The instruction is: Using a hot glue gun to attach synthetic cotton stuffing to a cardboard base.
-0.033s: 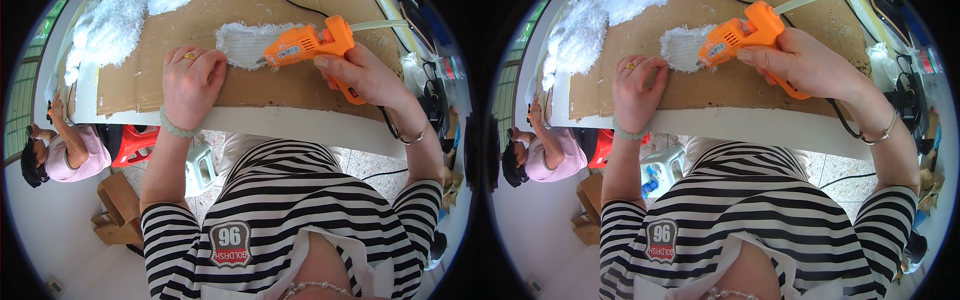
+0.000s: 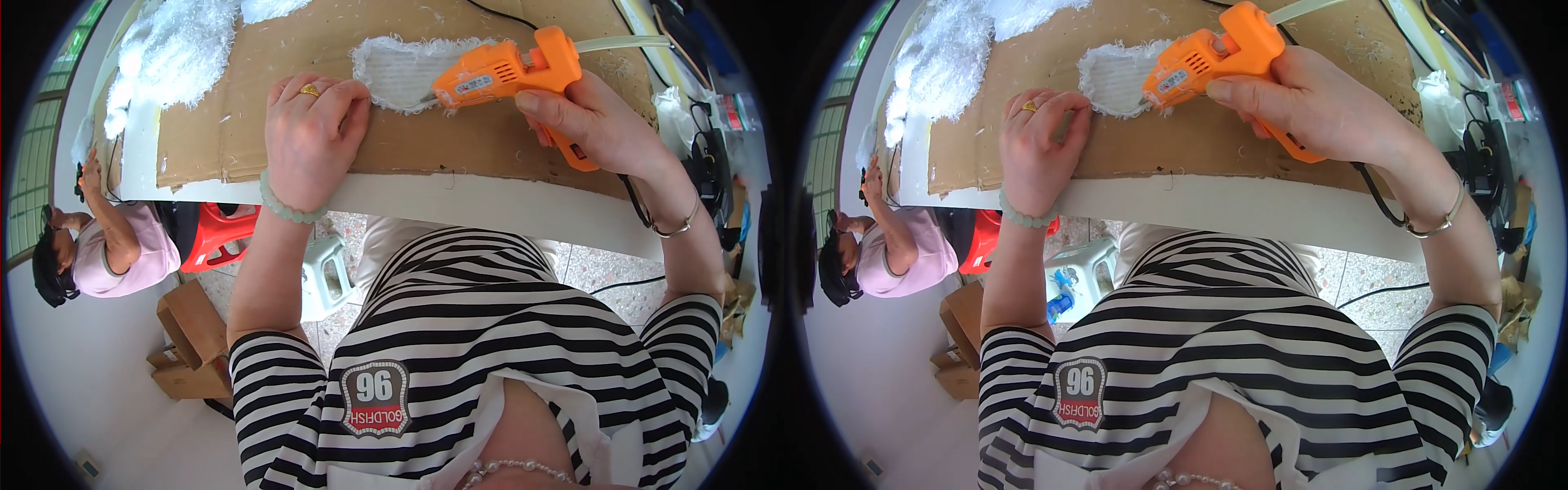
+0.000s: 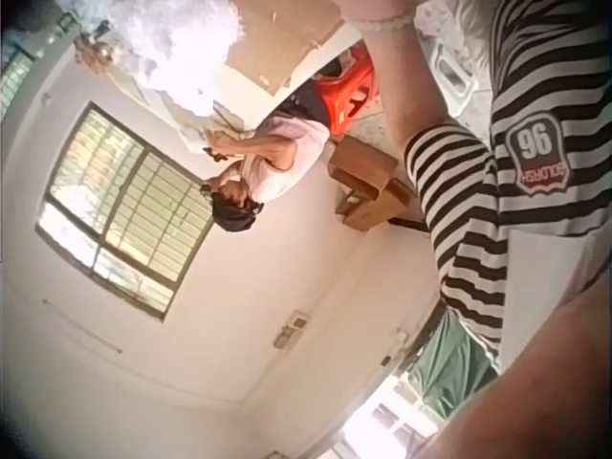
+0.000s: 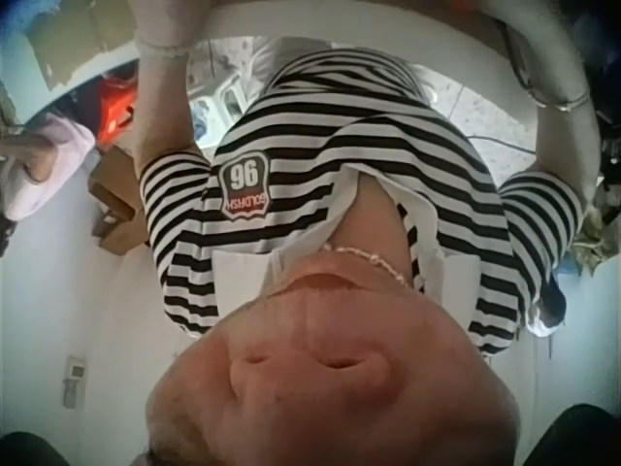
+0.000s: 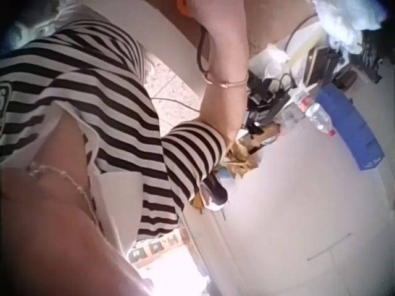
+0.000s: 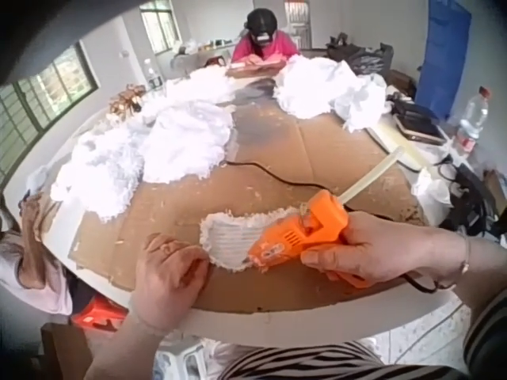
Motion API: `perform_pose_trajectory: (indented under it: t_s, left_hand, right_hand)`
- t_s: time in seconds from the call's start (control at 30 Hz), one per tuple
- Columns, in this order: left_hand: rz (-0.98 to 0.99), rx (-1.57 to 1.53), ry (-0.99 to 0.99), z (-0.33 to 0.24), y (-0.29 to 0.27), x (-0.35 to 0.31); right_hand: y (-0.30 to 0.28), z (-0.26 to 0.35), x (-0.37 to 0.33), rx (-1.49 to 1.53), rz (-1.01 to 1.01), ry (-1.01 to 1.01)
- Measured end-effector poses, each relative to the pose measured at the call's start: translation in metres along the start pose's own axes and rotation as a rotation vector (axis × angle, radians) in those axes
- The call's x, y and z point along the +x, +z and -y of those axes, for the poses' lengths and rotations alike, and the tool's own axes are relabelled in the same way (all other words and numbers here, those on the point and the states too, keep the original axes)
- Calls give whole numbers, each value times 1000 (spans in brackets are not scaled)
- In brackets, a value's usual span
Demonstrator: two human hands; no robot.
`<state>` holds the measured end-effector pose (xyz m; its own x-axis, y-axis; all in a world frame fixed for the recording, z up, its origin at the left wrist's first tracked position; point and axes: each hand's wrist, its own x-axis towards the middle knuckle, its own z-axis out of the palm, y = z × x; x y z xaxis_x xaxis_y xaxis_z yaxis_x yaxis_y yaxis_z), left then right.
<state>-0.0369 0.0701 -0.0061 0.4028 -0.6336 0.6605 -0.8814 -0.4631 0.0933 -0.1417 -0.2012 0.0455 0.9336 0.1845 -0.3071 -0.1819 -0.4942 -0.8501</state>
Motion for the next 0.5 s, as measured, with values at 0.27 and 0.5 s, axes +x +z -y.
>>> perform_pose_trajectory:
  t_s: [0.27, 0.5]
  left_hand:
    - [-19, -6, -1, -4, -2, 3]
    - [-29, -31, -14, -3, -1, 1]
  right_hand:
    - [-5, 11, -15, -37, -62, -8]
    - [9, 18, -19, -239, -136, -62]
